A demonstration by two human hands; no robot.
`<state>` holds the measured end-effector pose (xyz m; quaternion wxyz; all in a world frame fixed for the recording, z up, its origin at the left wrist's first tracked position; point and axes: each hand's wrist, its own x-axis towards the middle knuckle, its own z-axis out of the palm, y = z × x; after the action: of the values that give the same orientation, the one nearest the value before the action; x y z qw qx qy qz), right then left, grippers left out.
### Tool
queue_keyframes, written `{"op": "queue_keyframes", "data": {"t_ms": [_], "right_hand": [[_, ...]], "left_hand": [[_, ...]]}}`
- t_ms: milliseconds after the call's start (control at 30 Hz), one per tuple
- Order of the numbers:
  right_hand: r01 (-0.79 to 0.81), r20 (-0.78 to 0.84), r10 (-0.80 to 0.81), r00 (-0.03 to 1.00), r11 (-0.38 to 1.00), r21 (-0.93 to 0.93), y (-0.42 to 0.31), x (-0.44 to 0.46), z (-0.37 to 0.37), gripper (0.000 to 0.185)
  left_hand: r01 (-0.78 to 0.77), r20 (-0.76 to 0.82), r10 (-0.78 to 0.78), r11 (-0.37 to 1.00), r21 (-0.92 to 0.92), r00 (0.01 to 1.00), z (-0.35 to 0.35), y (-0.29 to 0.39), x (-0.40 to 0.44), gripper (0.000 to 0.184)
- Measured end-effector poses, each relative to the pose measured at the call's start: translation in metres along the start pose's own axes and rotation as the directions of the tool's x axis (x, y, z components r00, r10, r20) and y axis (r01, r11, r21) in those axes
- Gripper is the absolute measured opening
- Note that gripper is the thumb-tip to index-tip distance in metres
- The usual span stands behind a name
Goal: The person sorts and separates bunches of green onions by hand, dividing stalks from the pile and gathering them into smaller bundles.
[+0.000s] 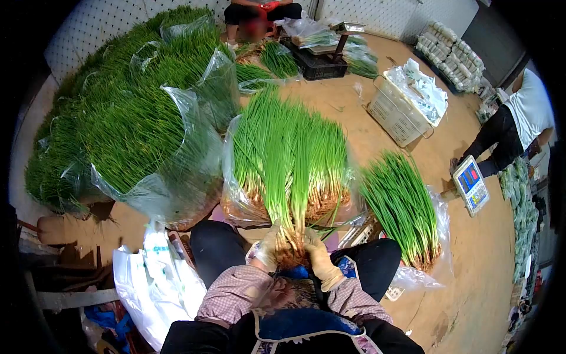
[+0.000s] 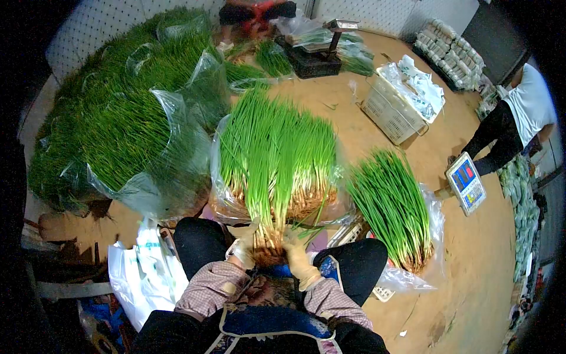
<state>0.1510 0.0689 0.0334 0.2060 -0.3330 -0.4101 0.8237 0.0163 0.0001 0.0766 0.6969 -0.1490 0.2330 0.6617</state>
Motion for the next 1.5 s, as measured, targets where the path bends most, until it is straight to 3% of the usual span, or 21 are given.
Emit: {"op": "queue_keyframes", "data": {"t_ms": [133, 200, 233, 300, 333, 367, 433, 533, 600, 667, 733, 800, 867, 1000, 1067, 1133, 1200, 1300, 1400, 1467, 1500], "right_hand": [[-0.086, 0.072, 0.090, 0.993, 0.995, -0.052, -0.024, -0.012, 0.026, 0.046], [-0.108, 0.106, 0.109, 0.988, 0.994, -0.016, -0.025, -0.009, 0.022, 0.042], [0.070, 0.159, -0.002, 0.987, 0.904, -0.422, -0.006, 0.005, -0.001, 0.039], [0.390, 0.347, -0.192, 0.918, 0.282, -0.877, -0.019, 0.010, -0.010, 0.030], [0.388, 0.346, -0.189, 0.919, 0.281, -0.878, -0.024, 0.014, -0.011, 0.030], [0.292, 0.221, -0.218, 0.951, 0.388, -0.874, -0.029, 0.017, -0.011, 0.031], [0.198, 0.093, -0.229, 0.969, 0.491, -0.849, -0.034, 0.024, -0.007, 0.033], [0.114, -0.003, -0.225, 0.974, 0.505, -0.856, -0.036, 0.036, 0.008, 0.061], [0.000, -0.018, -0.028, 0.999, 0.526, -0.850, -0.032, 0.043, 0.019, 0.073], [-0.053, -0.043, 0.031, 0.999, 0.621, -0.782, -0.021, 0.047, 0.020, 0.064], [-0.036, -0.031, 0.019, 0.999, 0.717, -0.696, -0.010, 0.051, 0.010, 0.057], [0.014, 0.001, -0.015, 1.000, 0.900, -0.436, -0.003, 0.053, 0.000, 0.036], [-0.169, -0.089, 0.155, 0.984, 0.967, -0.192, -0.019, 0.046, 0.004, 0.031], [-0.229, -0.096, 0.226, 0.969, 0.973, -0.017, -0.025, 0.041, -0.003, 0.023], [-0.202, -0.116, 0.198, 0.973, 0.979, -0.026, -0.030, 0.035, 0.002, 0.023], [-0.343, -0.069, 0.336, 0.939, 0.919, -0.193, -0.040, 0.030, 0.003, 0.023], [-0.344, -0.081, 0.334, 0.939, 0.913, -0.218, -0.033, 0.033, -0.004, 0.026], [0.155, -0.234, -0.343, 0.910, 0.803, -0.576, -0.010, 0.051, -0.019, 0.028], [0.216, -0.078, -0.507, 0.858, 0.495, -0.842, -0.022, 0.058, -0.035, 0.029], [0.220, -0.032, -0.450, 0.893, 0.496, -0.840, -0.050, 0.047, -0.011, 0.026], [0.167, 0.055, -0.367, 0.928, 0.281, -0.945, -0.056, 0.048, -0.009, 0.026]], "left_hand": [[0.011, -0.094, -0.002, 0.995, 0.096, 0.996, -0.031, -0.005, 0.011, 0.040], [-0.038, 0.103, -0.003, 0.916, 0.399, 0.995, -0.053, -0.002, 0.026, 0.031], [-0.038, 0.092, 0.000, 0.912, 0.409, 0.996, -0.060, -0.004, 0.039, 0.029], [-0.136, 0.201, 0.042, 0.867, 0.480, 0.979, -0.044, -0.002, 0.024, 0.028], [-0.242, 0.311, 0.076, 0.806, 0.540, 0.947, -0.038, -0.001, 0.020, 0.028], [0.085, -0.080, -0.066, 0.960, 0.267, 0.995, -0.044, 0.001, 0.030, 0.031], [-0.054, -0.096, 0.105, 0.904, 0.425, 0.990, -0.063, -0.006, 0.057, 0.029], [-0.231, -0.030, 0.363, 0.652, 0.722, 0.931, -0.068, -0.014, 0.061, 0.028], [-0.534, 0.268, 0.705, 0.184, 0.825, 0.657, -0.063, -0.022, 0.066, 0.030], [-0.565, 0.275, 0.696, 0.224, 0.794, 0.663, -0.053, -0.020, 0.062, 0.031], [-0.414, 0.311, 0.685, -0.015, 0.910, 0.659, -0.060, -0.019, 0.064, 0.035], [-0.657, 0.419, 0.684, 0.117, 0.745, 0.597, -0.083, -0.022, 0.082, 0.030], [-0.434, 0.204, 0.434, 0.539, 0.722, 0.878, -0.055, -0.013, 0.057, 0.026], [-0.176, 0.041, 0.250, 0.546, 0.819, 0.967, -0.067, -0.006, 0.070, 0.025], [-0.339, 0.189, 0.315, 0.537, 0.772, 0.930, -0.063, -0.012, 0.067, 0.030], [-0.138, 0.182, 0.042, 0.816, 0.561, 0.982, -0.055, -0.014, 0.054, 0.030], [-0.162, 0.230, 0.039, 0.824, 0.544, 0.972, -0.054, -0.011, 0.050, 0.030], [-0.260, 0.206, 0.169, 0.760, 0.596, 0.964, -0.060, -0.012, 0.054, 0.030], [-0.289, 0.207, 0.207, 0.776, 0.560, 0.956, -0.083, -0.017, 0.076, 0.031], [-0.318, 0.235, 0.225, 0.792, 0.520, 0.945, -0.085, -0.019, 0.078, 0.030], [-0.348, 0.260, 0.249, 0.807, 0.477, 0.933, -0.085, -0.019, 0.079, 0.030]]}}
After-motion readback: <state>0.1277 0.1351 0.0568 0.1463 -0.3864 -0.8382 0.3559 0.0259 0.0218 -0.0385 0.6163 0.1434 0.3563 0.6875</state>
